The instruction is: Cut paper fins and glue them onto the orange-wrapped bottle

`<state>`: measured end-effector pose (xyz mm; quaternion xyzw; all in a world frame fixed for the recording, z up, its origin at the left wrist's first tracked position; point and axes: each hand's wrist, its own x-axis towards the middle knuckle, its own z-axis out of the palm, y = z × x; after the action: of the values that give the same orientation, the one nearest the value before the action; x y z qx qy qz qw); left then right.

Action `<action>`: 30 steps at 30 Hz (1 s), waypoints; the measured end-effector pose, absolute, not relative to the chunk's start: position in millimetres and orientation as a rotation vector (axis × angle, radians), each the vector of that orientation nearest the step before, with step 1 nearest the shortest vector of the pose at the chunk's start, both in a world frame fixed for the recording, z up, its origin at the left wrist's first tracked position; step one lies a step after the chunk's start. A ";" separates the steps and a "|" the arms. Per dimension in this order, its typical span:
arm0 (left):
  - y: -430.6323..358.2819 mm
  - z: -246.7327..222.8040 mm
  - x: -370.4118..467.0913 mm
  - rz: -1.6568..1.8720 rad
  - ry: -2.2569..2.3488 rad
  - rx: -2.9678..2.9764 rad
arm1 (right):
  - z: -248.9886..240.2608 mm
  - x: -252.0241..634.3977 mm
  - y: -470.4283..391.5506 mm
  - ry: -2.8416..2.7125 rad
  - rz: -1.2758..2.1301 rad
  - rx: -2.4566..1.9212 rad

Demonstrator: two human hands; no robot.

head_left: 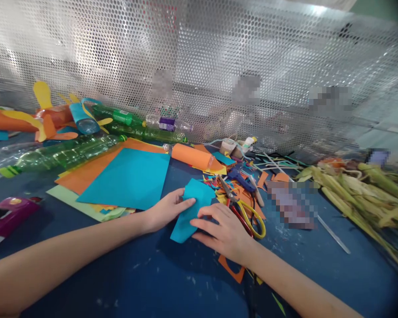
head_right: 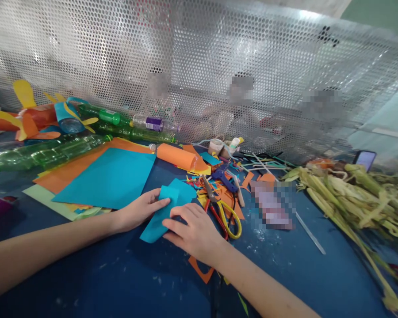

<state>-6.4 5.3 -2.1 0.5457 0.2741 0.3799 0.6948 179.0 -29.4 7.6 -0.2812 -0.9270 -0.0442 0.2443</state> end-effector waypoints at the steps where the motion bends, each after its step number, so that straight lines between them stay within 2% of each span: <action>1: 5.4 -3.4 -6.8 0.840 0.641 1.214 | 6.1 179.0 -29.1 -2.527 -0.114 -0.770; 6: 8.2 -11.5 -8.9 0.794 0.796 1.080 | 1.3 179.1 -29.5 -2.409 0.009 -0.832; 11: 9.5 -4.8 -10.1 0.643 0.526 0.958 | -0.1 178.7 -23.9 -2.091 0.223 -1.108; 14: 8.1 -1.2 -11.1 0.600 0.479 1.064 | 0.1 179.3 -19.9 -2.009 0.257 -1.220; 19: 6.6 -6.2 -10.2 0.574 0.663 1.435 | -0.6 179.4 -18.4 -1.997 0.262 -1.262; 25: 6.6 -8.3 -7.5 0.545 0.604 1.415 | 0.3 178.4 -19.4 -1.988 0.319 -1.272; 30: 5.5 -6.1 -7.2 0.530 0.577 1.412 | 0.1 179.3 -16.3 -1.848 0.629 -1.252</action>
<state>-7.2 5.5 -6.1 0.6316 0.2583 0.2373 0.6914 179.3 -16.3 0.1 -0.4949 -0.7305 0.2487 0.3995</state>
